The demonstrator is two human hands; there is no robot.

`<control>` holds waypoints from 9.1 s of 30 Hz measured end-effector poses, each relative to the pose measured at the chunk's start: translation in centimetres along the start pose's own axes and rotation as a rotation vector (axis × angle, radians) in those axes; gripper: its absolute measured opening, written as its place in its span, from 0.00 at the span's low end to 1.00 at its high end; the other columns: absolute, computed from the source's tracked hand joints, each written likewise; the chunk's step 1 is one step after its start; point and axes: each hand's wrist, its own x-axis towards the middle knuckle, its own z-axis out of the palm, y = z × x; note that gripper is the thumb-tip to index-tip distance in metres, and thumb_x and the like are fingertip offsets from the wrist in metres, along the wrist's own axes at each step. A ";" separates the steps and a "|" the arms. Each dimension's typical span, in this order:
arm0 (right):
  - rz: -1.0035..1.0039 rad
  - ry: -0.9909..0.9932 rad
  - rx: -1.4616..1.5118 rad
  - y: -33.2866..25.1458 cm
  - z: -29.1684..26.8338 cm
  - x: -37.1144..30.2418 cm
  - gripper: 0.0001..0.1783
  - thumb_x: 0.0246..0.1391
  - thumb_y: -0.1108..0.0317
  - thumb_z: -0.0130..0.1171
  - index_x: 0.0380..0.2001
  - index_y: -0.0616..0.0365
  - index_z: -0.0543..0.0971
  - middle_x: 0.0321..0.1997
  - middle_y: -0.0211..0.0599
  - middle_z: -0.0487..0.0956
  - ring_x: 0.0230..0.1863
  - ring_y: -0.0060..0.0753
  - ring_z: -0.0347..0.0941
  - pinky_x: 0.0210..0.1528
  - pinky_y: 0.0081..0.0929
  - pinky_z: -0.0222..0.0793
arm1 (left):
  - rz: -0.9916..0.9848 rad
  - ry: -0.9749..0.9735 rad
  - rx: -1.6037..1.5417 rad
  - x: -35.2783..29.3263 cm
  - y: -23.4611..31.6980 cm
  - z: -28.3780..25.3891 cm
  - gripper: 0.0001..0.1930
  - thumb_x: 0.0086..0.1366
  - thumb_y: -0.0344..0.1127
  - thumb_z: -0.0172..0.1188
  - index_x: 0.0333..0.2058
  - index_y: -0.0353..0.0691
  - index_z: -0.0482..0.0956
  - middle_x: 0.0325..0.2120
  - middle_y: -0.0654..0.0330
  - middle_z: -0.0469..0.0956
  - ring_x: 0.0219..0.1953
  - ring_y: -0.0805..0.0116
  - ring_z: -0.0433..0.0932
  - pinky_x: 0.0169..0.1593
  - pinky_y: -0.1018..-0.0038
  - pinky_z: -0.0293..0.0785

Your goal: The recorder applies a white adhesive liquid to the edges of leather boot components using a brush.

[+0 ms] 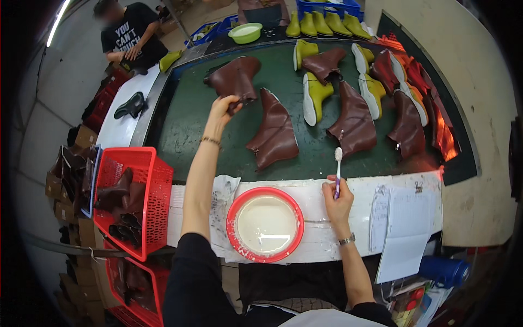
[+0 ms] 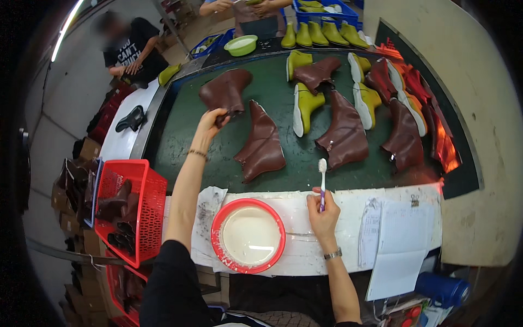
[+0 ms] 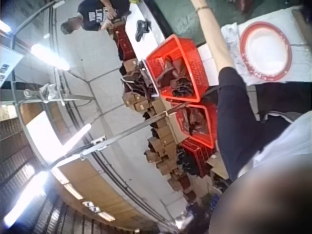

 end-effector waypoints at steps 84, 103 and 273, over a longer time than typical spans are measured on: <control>-0.118 -0.085 0.011 0.9 0.5 -0.6 0.10 0.59 0.71 0.66 0.42 0.62 0.82 0.22 0.17 0.69 0.24 0.10 0.60 0.26 0.16 0.54 | 0.392 0.500 1.026 -19.6 26.4 -10.3 0.15 0.64 0.39 0.53 0.32 0.32 0.82 0.16 0.57 0.78 0.13 0.70 0.75 0.19 0.74 0.73; -0.174 -0.092 0.031 2.1 0.7 -0.4 0.10 0.59 0.69 0.65 0.43 0.60 0.82 0.23 0.17 0.69 0.24 0.12 0.61 0.27 0.17 0.57 | -0.423 -0.348 1.890 -30.6 21.5 -4.8 0.11 0.61 0.30 0.57 0.39 0.30 0.82 0.25 0.55 0.84 0.26 0.62 0.87 0.22 0.65 0.80; 0.049 0.146 -0.287 4.0 -8.5 -5.5 0.10 0.67 0.70 0.58 0.47 0.62 0.80 0.28 0.19 0.70 0.29 0.13 0.61 0.29 0.15 0.55 | 0.363 0.983 0.466 -10.3 24.7 -44.4 0.41 0.62 0.21 0.62 0.72 0.29 0.52 0.47 0.45 0.78 0.37 0.57 0.85 0.35 0.68 0.86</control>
